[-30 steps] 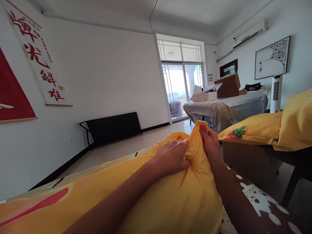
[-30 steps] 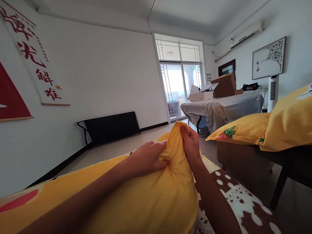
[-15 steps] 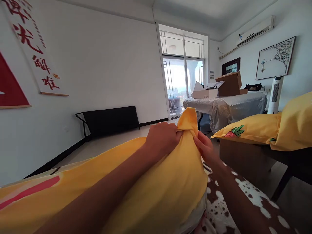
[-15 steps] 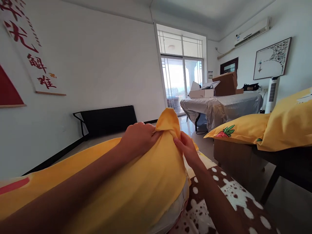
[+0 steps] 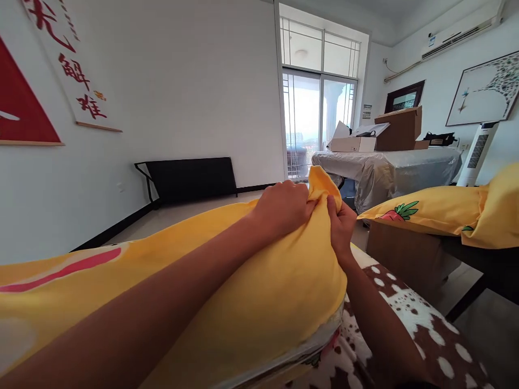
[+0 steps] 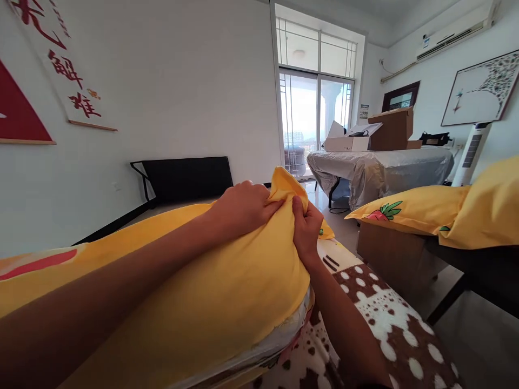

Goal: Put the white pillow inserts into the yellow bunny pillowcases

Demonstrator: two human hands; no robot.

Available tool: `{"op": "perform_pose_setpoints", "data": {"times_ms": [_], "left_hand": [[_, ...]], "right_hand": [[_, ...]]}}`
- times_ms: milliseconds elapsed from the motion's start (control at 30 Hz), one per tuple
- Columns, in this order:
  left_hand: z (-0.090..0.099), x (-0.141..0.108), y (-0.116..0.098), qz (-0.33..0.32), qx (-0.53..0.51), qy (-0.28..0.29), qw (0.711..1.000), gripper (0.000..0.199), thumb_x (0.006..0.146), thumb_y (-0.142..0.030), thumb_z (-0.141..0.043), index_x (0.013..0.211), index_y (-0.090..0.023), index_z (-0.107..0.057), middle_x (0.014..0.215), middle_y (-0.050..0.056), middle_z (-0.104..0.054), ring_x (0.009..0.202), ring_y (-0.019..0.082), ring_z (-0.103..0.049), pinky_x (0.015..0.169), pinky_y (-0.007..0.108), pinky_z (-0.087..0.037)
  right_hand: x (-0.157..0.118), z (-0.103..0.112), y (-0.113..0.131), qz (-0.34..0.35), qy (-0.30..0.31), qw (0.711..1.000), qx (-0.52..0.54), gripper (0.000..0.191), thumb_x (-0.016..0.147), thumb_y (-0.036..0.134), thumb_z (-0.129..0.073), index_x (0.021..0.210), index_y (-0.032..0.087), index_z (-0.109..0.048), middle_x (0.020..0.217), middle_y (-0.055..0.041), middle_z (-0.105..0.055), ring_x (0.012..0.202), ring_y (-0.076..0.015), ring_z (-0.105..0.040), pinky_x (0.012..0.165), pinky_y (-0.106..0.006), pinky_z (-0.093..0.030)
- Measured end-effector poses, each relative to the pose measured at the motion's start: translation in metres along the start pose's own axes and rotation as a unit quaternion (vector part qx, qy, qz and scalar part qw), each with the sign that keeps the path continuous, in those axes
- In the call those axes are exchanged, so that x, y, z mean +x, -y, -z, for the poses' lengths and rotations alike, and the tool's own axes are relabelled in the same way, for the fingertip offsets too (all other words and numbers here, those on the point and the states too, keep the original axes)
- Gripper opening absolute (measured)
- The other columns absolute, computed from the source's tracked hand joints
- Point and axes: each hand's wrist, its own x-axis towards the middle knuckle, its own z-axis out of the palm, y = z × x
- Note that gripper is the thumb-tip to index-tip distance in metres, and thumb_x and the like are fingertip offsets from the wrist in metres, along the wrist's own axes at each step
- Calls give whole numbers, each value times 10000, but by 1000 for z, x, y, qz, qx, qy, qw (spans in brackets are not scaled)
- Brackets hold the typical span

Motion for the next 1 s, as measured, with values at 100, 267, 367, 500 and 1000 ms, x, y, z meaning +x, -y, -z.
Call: {"op": "perform_pose_setpoints", "data": {"times_ms": [100, 267, 367, 500, 1000], "left_hand": [[12, -7, -7, 6, 73, -10, 997, 253, 860, -270, -382, 840, -145, -601, 808, 119, -608, 836, 272, -619, 736, 370, -453], [26, -11, -1, -17, 71, -17, 997, 256, 801, -96, -381, 975, -142, -563, 908, 114, -618, 819, 236, -616, 700, 324, -444], [19, -11, 6, -55, -6, -38, 998, 264, 770, -82, -357, 935, -150, -551, 862, 86, -618, 725, 198, -592, 614, 295, -410], [6, -12, 6, -59, -91, -33, 994, 219, 793, -310, -417, 912, -172, -539, 717, 33, -601, 636, 184, -552, 570, 297, -382], [21, -14, 17, 23, 59, -29, 998, 272, 833, -294, -389, 890, -128, -598, 863, 134, -643, 842, 270, -629, 726, 356, -475]], "right_hand": [[12, 1, 5, -11, 74, 997, 3, 452, 775, 541, -606, 581, 194, -391, 544, 58, -330, 503, -70, -280, 440, -213, -248], [4, 11, 21, -35, 166, 985, 41, 271, 784, 472, -621, 816, 209, -567, 739, 18, -533, 642, -111, -471, 558, -216, -396], [-15, 8, 22, -21, 171, 985, 14, 274, 737, 388, -686, 915, 213, -574, 843, -1, -576, 757, -140, -523, 662, -244, -450], [-25, -3, 11, 10, 55, 998, 12, 223, 714, 337, -700, 797, 190, -553, 722, 29, -530, 648, -109, -461, 577, -224, -414], [-4, -12, 19, 45, 172, 984, 27, 348, 812, 517, -556, 990, 218, -574, 882, -21, -590, 806, -153, -547, 714, -259, -460]]}}
